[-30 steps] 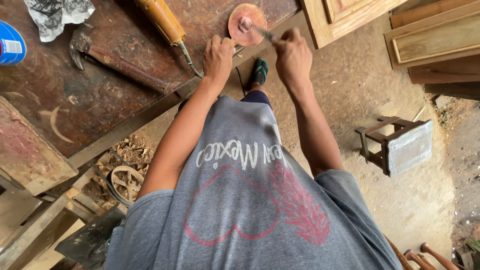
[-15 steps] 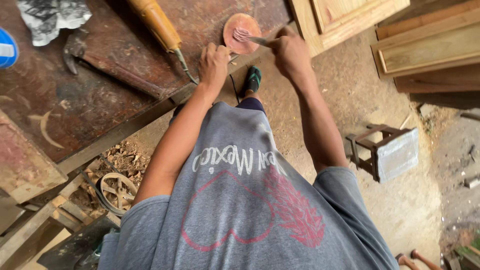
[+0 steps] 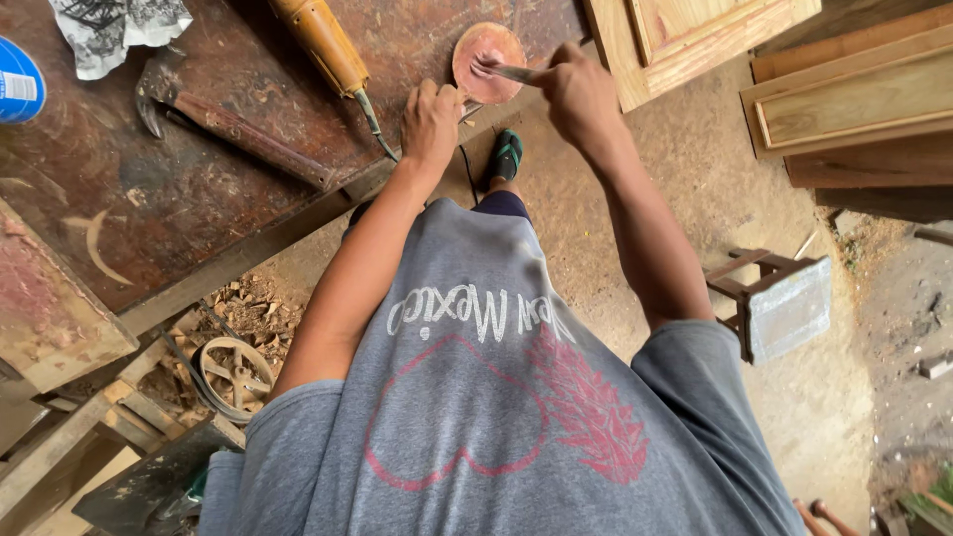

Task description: The person uses a putty knife to spread a pinkish paste from a wooden spoon onto the edges and corners of a wooden cabinet door. They repeatedly dip the knife into the spoon to gather more paste and apply it to the door's frame and corners.

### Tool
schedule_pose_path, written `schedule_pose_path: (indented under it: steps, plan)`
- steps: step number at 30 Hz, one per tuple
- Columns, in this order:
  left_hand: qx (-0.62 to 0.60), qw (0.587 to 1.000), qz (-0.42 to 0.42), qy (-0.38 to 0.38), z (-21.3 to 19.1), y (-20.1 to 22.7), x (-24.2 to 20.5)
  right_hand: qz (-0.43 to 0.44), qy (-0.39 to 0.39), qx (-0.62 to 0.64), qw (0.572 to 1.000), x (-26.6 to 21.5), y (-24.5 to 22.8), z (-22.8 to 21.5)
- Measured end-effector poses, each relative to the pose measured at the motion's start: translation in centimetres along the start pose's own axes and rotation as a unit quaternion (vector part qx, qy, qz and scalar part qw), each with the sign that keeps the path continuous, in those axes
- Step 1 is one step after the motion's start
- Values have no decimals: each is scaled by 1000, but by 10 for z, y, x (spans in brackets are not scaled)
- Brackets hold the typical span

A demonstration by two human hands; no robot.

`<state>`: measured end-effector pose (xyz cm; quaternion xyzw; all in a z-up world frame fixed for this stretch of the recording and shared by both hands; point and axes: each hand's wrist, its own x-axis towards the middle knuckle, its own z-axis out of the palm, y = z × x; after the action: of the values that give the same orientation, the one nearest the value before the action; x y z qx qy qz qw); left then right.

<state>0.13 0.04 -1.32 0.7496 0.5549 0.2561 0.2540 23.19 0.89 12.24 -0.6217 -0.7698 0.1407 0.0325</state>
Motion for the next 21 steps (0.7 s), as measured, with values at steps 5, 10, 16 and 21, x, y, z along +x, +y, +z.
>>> schedule_pose_path:
  steps: [5, 10, 16, 21]
  plan:
    - [1, 1000, 6, -10, 2, 4, -5, -26, 29, 21, 999, -9, -13, 3]
    - [-1, 1000, 3, 0, -1, 3, -5, 54, 5, 42, 998, -21, -5, 9]
    - [11, 1000, 4, -5, 1, 1, 0, 81, 126, 174, 973, -29, 12, 42]
    - [13, 999, -15, -39, -1, 1, -2, 104, 114, 256, 954, -51, 8, 73]
